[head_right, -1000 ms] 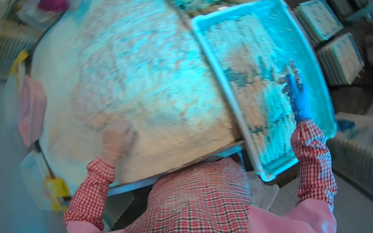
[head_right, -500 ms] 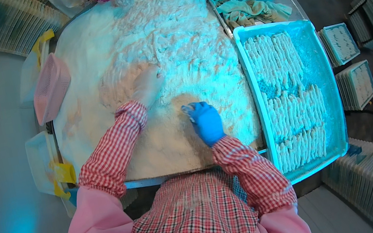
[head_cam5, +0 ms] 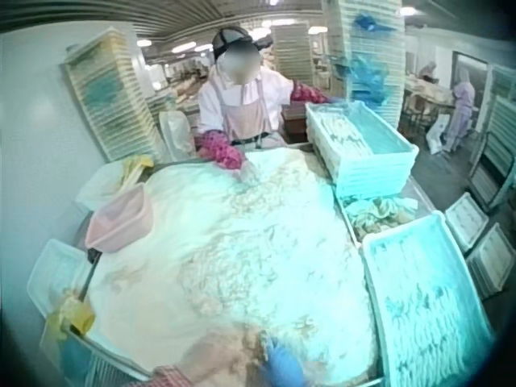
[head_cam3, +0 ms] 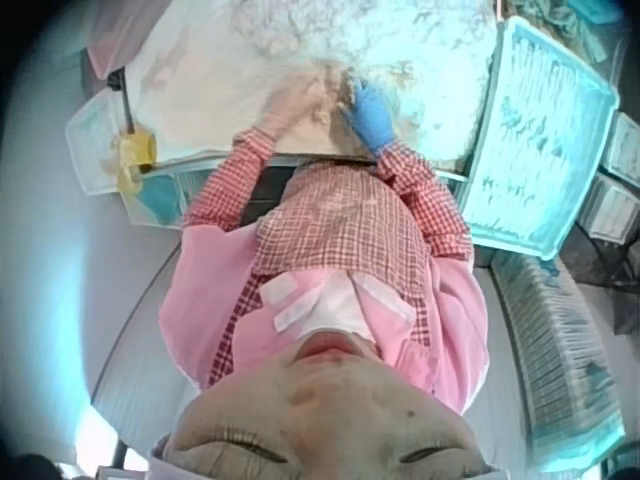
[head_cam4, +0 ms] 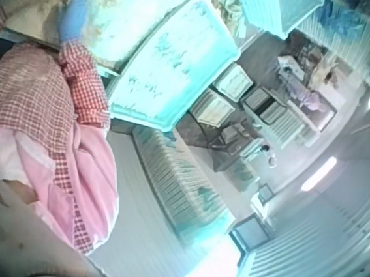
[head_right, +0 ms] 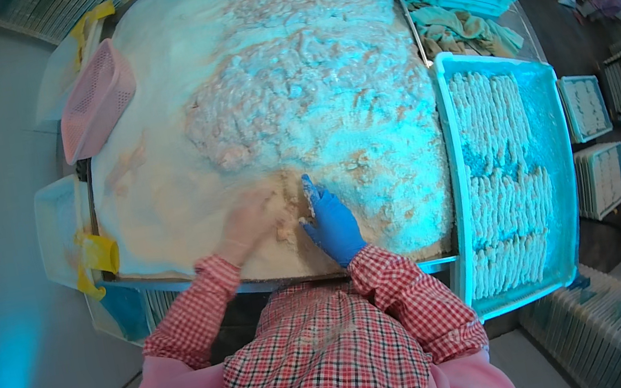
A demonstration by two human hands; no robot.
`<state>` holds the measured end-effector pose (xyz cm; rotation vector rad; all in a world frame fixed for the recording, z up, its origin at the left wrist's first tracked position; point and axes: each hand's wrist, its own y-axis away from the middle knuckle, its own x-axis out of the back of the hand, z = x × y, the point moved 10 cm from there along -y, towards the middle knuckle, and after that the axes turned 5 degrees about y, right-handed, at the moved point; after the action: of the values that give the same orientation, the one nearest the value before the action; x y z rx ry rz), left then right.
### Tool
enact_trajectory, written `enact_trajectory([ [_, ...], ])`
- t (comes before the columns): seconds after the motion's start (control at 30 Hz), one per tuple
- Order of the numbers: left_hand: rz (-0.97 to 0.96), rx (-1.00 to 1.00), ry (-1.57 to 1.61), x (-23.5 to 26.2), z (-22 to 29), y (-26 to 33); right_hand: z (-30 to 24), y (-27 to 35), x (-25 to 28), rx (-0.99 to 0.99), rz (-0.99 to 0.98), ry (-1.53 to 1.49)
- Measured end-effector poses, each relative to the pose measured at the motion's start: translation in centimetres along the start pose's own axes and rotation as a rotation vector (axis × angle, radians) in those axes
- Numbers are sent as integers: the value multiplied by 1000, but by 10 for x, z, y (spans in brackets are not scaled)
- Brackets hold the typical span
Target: The person repeatedly takes small portions of dough from a large pile on a table, rolls them into elongated shapes by hand, and places them in rows into a blue tray. The person then stacks the filled tray onto a stack of other trays.
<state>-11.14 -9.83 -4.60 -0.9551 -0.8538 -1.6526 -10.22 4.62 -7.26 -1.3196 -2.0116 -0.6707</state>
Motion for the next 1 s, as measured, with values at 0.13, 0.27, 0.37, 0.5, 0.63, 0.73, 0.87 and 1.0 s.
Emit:
enact_trajectory([
  [0.13,-38,301,509,-44,-18,10,4,5,33,34,114,93],
  [0.27,-53,265,47,-17,0,-2,29,23,52,-16,189,123],
  [0.37,-32,207,147,-19,12,-8,25,17,54,-18,238,125],
  [0.5,0,159,556,13,28,-16,17,15,63,45,211,72],
  [0.63,-100,-291,336,20,74,-4,10,43,27,205,-17,181],
  [0.73,-181,-165,188,5,41,4,13,49,-24,130,-315,348],
  [0.87,-281,337,262,-14,18,-9,23,21,39,23,210,247],
  [1.0,102,220,437,-61,10,-5,18,16,41,185,304,-326],
])
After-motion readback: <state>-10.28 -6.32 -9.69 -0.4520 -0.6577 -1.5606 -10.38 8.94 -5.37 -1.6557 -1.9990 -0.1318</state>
